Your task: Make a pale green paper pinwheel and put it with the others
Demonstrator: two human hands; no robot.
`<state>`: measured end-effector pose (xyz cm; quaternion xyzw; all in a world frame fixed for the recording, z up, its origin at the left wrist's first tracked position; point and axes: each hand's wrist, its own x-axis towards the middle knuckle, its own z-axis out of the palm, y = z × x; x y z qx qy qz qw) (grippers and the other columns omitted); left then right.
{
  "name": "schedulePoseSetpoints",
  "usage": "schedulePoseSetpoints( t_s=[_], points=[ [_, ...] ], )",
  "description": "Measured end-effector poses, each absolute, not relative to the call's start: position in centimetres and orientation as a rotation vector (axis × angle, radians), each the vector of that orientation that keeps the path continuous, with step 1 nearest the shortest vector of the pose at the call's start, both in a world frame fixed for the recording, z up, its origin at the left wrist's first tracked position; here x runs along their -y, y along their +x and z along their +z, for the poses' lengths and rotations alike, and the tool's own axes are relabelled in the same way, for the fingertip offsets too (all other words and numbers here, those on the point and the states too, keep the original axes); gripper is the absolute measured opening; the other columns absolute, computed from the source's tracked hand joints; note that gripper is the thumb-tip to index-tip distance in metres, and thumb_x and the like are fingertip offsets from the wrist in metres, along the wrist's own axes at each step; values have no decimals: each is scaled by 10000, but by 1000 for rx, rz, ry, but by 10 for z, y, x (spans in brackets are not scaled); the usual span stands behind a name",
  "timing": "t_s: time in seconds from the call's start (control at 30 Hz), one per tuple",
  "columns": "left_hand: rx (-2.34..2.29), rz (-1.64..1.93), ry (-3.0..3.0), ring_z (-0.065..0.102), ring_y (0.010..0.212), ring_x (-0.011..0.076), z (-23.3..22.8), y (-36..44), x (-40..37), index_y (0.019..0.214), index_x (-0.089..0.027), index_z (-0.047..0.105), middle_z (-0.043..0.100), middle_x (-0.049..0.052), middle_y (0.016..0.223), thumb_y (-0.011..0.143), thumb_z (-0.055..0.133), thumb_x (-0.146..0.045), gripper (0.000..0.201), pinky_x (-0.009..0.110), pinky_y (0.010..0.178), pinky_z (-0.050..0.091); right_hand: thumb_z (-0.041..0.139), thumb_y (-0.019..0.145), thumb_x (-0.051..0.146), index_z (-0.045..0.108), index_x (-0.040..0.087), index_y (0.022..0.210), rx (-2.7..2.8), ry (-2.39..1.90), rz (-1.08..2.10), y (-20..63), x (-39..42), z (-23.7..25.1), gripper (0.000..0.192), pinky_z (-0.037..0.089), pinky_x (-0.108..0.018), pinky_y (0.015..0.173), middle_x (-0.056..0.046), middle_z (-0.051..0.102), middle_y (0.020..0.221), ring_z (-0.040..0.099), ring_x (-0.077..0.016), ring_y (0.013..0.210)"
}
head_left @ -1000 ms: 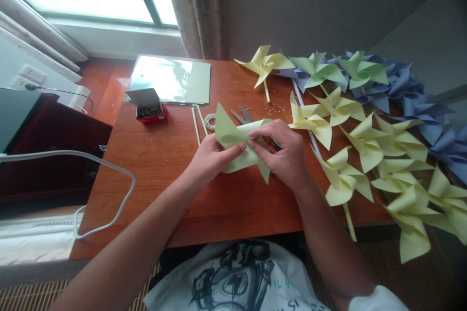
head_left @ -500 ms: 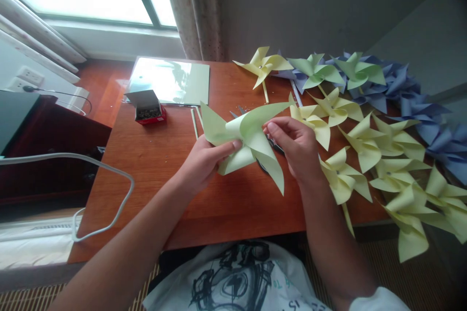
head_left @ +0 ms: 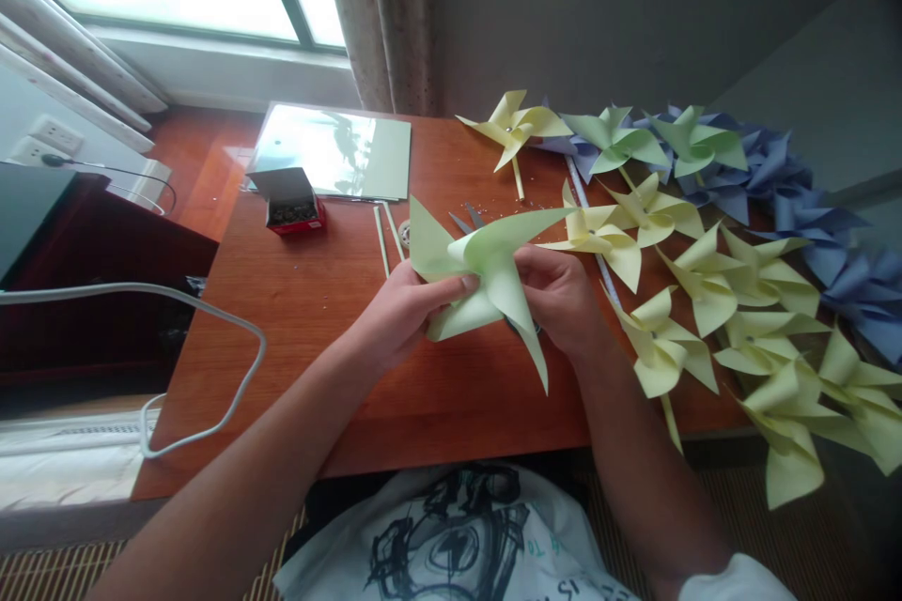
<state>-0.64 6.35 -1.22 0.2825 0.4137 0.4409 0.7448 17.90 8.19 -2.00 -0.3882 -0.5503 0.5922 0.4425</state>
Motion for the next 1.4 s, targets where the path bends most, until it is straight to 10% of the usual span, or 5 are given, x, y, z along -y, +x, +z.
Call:
schedulePoseSetpoints(
  t_s=[1.4],
  points=[
    [-600,871,581,658,655,140,-12,-7,-60,925,-134,788,769,75,852,677,867,-212,273,217,596,504,900,698,370,793,312,803,1412,-929,1359,179,-71,-17,161,562,-356,672,-14,719,821,672,-199,709]
  ],
)
